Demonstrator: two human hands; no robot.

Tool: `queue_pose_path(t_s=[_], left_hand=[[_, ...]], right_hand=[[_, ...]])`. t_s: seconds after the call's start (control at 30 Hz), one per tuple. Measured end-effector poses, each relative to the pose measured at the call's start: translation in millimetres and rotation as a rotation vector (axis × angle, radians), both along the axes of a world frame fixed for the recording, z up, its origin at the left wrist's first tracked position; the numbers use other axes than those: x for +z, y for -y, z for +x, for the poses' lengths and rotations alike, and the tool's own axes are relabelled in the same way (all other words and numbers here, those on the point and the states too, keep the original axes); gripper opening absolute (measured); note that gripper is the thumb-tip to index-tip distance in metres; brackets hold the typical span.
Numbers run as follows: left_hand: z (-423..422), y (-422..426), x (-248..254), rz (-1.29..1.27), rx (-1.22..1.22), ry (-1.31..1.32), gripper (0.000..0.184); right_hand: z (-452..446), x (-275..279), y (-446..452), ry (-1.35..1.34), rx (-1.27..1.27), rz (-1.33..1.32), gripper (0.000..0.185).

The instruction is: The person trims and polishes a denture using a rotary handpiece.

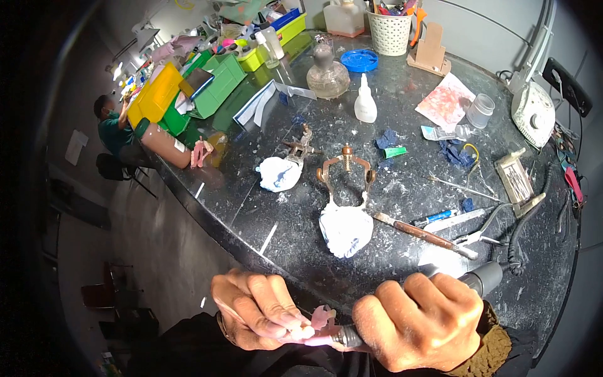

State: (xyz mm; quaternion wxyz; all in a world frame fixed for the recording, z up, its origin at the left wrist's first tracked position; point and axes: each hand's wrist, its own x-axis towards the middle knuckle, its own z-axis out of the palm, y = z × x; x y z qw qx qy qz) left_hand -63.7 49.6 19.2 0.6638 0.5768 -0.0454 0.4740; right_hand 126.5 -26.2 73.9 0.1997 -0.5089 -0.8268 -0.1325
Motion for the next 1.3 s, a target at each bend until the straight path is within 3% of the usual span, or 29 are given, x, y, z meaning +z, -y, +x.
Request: queue_pose_path(t_s=[0.4, 0.5, 0.57, 0.67, 1.3], left_hand=[[-1.7, -1.4, 3.6, 0.059, 0.001, -0.072, 0.024], [-2.9, 5.8, -4.9, -0.134, 0.025, -0.051, 0.017], [-4.9, 3.6, -2.6, -0.145, -0.012, -0.065, 0.016], [-4.4, 4.1, -0.9, -0.165, -0.021, -0.059, 0.014], [-3.5, 2.4, 0.8, -0.07, 0.061, -0.087, 0.018]], right_hand=[[2.0, 1.6, -0.6, 0.067, 0.036, 0.021, 0.026], [2.6, 2.0, -0.9, 0.024, 0.044, 0.02, 0.04], [1.5, -0.7, -4.3, -0.081, 0.026, 0.05, 0.057], [4.3, 2.6, -4.2, -0.056, 0.009, -0.019, 0.064], [-0.6, -2.0, -2.8, -0.022, 0.008, -0.02, 0.052]])
